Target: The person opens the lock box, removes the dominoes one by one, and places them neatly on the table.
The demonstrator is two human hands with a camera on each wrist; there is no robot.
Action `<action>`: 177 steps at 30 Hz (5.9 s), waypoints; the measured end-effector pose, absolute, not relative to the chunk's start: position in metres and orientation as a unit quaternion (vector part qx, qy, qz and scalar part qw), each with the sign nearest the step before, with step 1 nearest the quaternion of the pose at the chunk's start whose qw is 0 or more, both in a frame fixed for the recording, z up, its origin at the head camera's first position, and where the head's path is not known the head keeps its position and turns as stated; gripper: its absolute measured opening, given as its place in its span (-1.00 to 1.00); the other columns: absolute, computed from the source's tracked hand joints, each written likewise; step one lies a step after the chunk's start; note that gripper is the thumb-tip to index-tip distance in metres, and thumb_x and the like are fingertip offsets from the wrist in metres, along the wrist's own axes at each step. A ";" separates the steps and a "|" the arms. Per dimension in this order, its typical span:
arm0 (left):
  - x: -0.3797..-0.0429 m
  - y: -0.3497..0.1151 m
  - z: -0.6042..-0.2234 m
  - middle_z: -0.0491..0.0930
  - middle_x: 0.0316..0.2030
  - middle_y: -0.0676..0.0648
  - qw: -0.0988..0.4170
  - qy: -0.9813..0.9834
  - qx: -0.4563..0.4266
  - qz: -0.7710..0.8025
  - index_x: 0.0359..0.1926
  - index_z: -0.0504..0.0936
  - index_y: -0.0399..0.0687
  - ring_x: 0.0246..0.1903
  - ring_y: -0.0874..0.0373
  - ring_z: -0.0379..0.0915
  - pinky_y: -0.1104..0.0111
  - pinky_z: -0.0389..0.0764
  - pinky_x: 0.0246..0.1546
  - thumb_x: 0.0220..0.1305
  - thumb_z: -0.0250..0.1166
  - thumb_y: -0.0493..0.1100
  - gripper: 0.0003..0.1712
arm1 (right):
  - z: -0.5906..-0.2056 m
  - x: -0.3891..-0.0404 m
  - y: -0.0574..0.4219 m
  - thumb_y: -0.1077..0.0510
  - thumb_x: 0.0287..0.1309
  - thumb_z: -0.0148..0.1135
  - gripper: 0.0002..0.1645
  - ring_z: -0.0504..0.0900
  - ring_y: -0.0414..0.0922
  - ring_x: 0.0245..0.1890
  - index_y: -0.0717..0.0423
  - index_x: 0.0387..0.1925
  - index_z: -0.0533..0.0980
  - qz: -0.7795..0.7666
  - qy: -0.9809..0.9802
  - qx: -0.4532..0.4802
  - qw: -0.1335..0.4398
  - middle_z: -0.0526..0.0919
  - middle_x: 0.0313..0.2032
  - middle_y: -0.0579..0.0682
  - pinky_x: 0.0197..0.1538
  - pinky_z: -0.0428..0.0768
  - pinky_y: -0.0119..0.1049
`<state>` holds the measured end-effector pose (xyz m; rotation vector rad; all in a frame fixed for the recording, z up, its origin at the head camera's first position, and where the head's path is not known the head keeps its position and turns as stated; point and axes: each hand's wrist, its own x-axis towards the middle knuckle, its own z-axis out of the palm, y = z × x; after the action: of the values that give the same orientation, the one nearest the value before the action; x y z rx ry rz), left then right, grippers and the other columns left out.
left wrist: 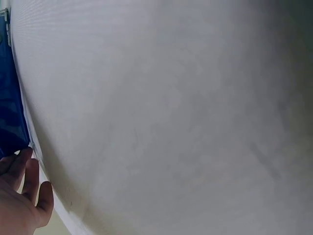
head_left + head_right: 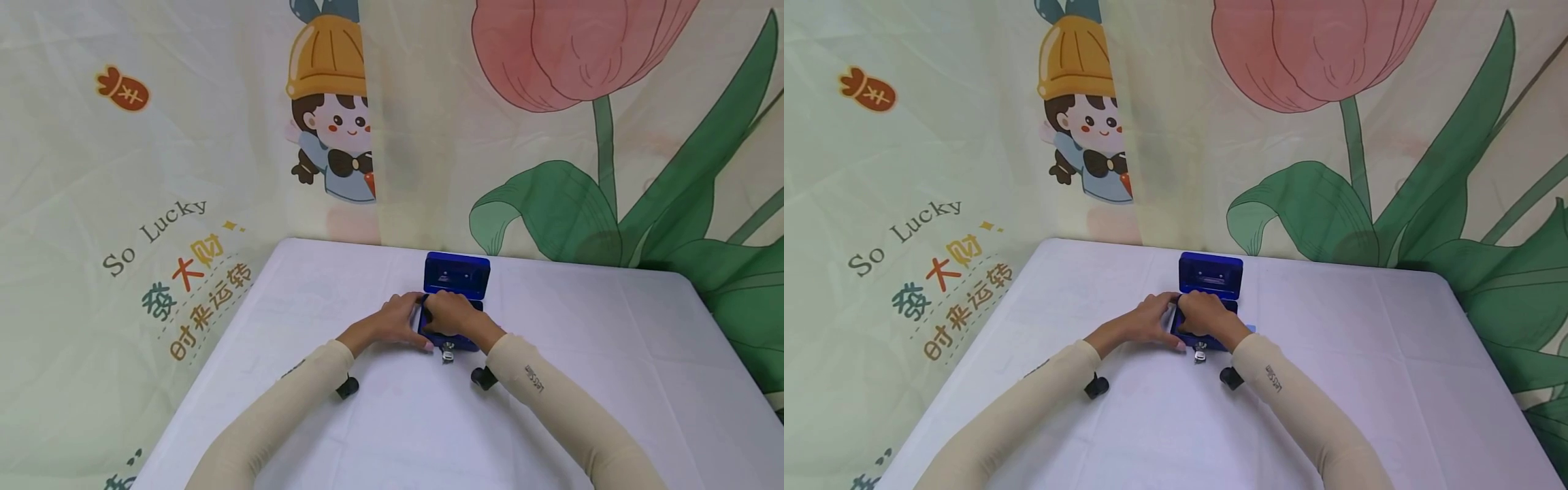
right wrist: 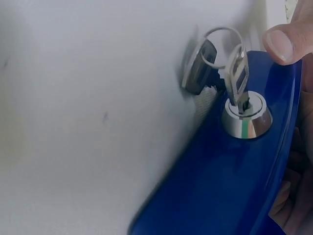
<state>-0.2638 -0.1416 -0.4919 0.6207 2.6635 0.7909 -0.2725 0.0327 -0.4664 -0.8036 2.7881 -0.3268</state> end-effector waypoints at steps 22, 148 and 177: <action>-0.254 -0.148 -0.494 0.28 0.43 -0.10 0.150 0.927 0.223 0.261 0.54 0.10 -0.08 0.27 -0.05 0.20 -0.01 0.27 0.37 -0.16 0.59 0.35 0.36 | -0.462 -0.256 0.040 -0.11 0.10 0.49 -0.53 0.68 -0.10 -0.30 0.12 -0.09 0.68 -0.106 0.955 -0.255 0.107 0.76 -0.28 0.00 -0.08 0.70 -0.09; -0.251 -0.148 -0.502 0.30 0.44 -0.09 0.137 0.928 0.222 0.264 0.53 0.11 -0.06 0.31 -0.08 0.18 -0.03 0.23 0.41 -0.22 0.64 0.31 0.38 | -0.481 -0.221 0.179 -0.03 0.03 0.55 -0.33 0.55 -0.11 -0.22 0.17 0.15 0.59 -0.128 0.964 -0.152 0.178 0.68 -0.25 -0.06 -0.03 0.65 -0.10; -0.252 -0.149 -0.503 0.28 0.45 -0.09 0.136 0.928 0.222 0.266 0.54 0.10 -0.07 0.32 -0.08 0.18 -0.03 0.22 0.42 -0.20 0.63 0.31 0.38 | -0.451 -0.225 0.162 -0.01 0.09 0.51 -0.37 0.60 -0.16 -0.31 0.20 0.15 0.59 -0.136 0.963 -0.175 0.151 0.72 -0.30 -0.09 -0.13 0.66 -0.19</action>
<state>-0.2517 -0.1491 -0.5033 0.6433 2.6884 0.7708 -0.2252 0.1624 -0.4510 -0.5035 2.7663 -0.3896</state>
